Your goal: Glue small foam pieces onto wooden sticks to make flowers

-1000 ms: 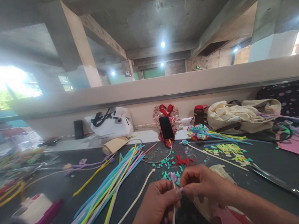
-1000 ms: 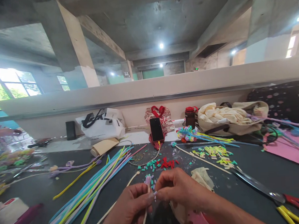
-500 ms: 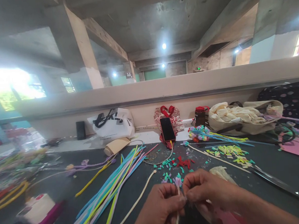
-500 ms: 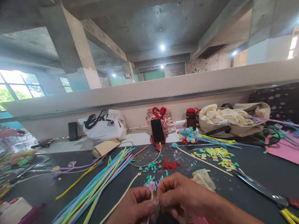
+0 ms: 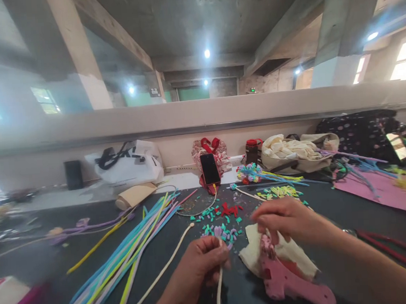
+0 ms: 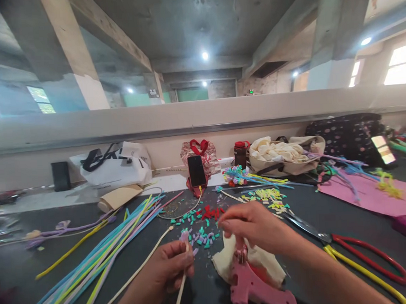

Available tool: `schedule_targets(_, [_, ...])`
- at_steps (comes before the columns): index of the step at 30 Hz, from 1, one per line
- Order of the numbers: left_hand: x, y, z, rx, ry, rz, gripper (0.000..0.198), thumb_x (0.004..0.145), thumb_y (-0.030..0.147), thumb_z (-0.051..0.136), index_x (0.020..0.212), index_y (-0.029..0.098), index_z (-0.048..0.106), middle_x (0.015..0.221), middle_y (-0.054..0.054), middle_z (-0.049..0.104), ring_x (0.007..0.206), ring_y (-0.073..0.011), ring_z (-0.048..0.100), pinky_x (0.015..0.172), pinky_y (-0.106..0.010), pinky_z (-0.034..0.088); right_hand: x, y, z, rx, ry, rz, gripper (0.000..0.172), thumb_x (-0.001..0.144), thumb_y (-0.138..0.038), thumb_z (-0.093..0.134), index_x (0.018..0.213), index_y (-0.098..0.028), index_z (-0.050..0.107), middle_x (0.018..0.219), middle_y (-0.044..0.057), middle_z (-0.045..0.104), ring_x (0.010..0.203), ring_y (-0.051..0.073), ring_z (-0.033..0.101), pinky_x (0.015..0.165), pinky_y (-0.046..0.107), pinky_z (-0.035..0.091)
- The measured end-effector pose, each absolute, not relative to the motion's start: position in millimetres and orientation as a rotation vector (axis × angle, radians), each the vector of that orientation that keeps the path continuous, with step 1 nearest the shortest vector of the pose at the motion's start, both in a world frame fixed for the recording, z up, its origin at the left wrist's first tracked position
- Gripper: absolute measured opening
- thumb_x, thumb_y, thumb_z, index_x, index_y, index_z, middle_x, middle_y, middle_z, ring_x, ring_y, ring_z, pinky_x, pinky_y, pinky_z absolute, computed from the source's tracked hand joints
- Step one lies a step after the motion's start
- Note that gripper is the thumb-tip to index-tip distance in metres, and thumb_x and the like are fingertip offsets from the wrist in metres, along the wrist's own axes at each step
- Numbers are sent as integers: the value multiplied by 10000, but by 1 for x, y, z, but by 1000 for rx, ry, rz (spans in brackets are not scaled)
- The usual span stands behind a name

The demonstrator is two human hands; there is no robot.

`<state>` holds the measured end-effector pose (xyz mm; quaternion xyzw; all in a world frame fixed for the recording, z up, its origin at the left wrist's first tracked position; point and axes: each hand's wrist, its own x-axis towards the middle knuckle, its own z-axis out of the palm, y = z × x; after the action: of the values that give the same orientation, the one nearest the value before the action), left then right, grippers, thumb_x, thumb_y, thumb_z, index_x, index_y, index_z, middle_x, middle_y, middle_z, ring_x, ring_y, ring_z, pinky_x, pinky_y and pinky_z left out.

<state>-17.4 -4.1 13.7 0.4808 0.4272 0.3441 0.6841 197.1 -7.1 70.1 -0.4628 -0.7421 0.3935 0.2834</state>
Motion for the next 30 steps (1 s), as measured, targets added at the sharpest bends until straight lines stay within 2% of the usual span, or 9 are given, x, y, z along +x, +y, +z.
schedule_targets(4, [-7,-7,9,1120,939,745,293,547,380,683,608,114,579,561,-22,608,391,-29,397,370,-150,242,220,-56,46,-1543,-2178,605,154,755,-267,495,817,-195,618,719,11,608,625,137,555,541,210,410])
schedule_targets(6, [4,-9,7,1154,993,739,259,571,347,665,650,116,580,624,-37,638,415,-40,434,365,-146,257,226,-71,27,-1644,-2256,439,219,696,-298,561,893,-210,594,826,34,609,719,182,559,614,254,422])
schedule_targets(8, [16,-11,4,1207,1051,660,237,608,345,621,667,122,568,490,0,592,321,-36,373,312,-152,207,228,-77,13,-1679,-2274,348,360,658,-295,593,1009,-219,563,968,67,593,846,229,543,723,310,413])
schedule_targets(10, [27,-12,0,1263,1114,633,181,629,314,586,643,142,532,398,44,531,258,-37,340,280,-153,196,228,-76,7,-1656,-2281,325,360,675,-297,576,1028,-230,559,996,71,585,883,241,529,753,329,399])
schedule_targets(13, [36,-12,-7,1285,1207,635,144,629,280,573,624,165,486,364,79,472,278,-71,444,260,-139,209,228,-71,11,-1564,-2263,404,232,705,-276,542,927,-238,597,907,42,594,833,211,531,711,290,396])
schedule_targets(17, [36,-10,-13,1302,1187,654,138,632,266,563,613,176,460,381,87,468,292,-89,494,237,-137,206,241,-64,14,-1489,-1983,750,162,717,-237,497,820,-204,616,786,11,591,718,165,535,616,238,392])
schedule_targets(23, [35,-10,-12,1301,1157,669,155,635,272,566,589,172,456,334,97,447,231,-62,415,236,-134,193,283,-46,-3,-1231,-1258,1214,291,664,-383,519,737,-123,629,628,63,616,570,199,555,567,313,417])
schedule_targets(27, [36,-9,-12,1275,1165,641,138,627,265,566,605,171,468,316,94,459,209,-54,360,229,-142,194,290,-49,12,-995,-888,1286,362,792,-396,392,796,-144,652,750,134,642,695,230,600,651,342,436])
schedule_targets(30, [33,-7,-11,1238,1140,644,117,625,257,559,621,151,511,321,71,491,209,-47,337,238,-144,200,278,-59,24,-1016,-930,1279,474,833,-460,274,776,-176,650,792,156,635,648,219,608,592,336,445])
